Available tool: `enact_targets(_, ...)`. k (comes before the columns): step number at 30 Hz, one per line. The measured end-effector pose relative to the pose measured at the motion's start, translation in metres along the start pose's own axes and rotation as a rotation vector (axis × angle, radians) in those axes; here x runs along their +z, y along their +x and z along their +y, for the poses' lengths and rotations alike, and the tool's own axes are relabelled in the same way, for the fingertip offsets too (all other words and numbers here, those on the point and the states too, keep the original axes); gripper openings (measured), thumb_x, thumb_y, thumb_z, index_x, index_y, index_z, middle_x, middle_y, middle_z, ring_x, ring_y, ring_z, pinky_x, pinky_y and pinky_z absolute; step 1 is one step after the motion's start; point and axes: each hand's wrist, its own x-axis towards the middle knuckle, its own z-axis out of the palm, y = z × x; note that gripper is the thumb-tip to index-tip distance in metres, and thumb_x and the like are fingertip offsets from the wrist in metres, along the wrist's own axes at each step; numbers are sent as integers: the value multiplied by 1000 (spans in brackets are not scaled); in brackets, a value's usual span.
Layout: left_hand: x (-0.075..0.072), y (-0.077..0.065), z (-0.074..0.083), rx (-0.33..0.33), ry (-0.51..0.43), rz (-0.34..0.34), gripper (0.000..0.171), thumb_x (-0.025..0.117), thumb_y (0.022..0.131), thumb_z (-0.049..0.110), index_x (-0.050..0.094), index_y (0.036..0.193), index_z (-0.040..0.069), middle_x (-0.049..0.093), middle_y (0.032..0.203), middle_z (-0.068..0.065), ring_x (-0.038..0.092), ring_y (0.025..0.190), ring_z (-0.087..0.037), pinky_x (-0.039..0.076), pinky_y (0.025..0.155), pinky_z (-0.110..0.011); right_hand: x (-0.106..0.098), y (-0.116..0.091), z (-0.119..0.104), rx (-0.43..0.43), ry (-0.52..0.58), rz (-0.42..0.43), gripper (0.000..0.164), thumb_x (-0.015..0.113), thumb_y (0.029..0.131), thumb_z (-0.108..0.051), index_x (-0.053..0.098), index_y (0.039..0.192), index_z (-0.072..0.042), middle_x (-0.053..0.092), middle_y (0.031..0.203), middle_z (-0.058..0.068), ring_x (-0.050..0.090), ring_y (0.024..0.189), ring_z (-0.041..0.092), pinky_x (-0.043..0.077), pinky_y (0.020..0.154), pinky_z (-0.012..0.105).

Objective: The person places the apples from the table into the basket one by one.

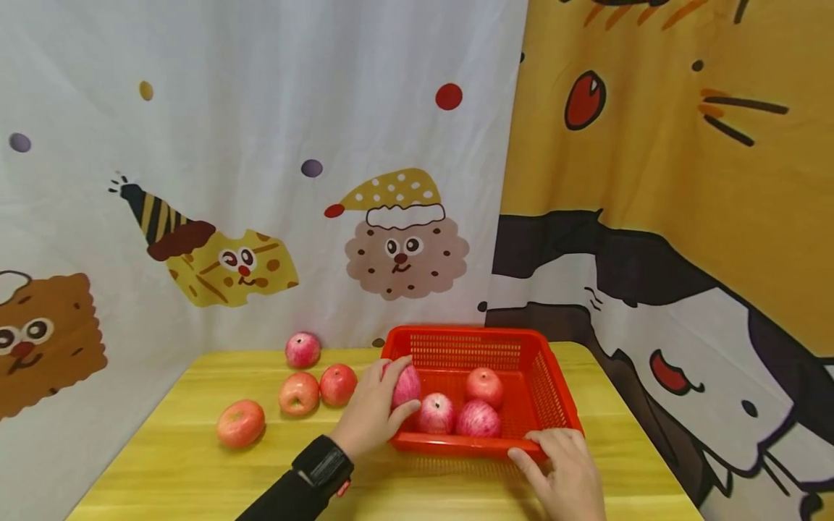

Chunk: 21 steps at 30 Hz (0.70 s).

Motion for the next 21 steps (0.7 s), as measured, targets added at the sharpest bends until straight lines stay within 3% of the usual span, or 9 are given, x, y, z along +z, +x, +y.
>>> enact_targets(5,19,13,1,-37,80,-103,74,69,87,52,41,147,18,51,123,-10,43,114,-27,34,101,-48,0,0,-3,13,16,-7,31,87,71,-41,71,88,-20,66,88,-4,45,90,16,41,71,45)
enact_targets(10,23,16,2,-47,107,-146,74,66,88,55,44,147,18,54,129,-7,43,119,-23,31,102,-49,-2,3,-5,22,13,-9,31,86,72,-42,70,87,-20,66,87,-3,45,90,17,41,71,47)
enact_targets(21,23,13,2,-64,103,-154,72,65,88,56,48,145,16,52,137,-8,42,124,-24,30,103,-50,1,0,-4,16,17,-11,31,87,71,-41,71,87,-20,66,86,-4,46,90,18,39,74,44)
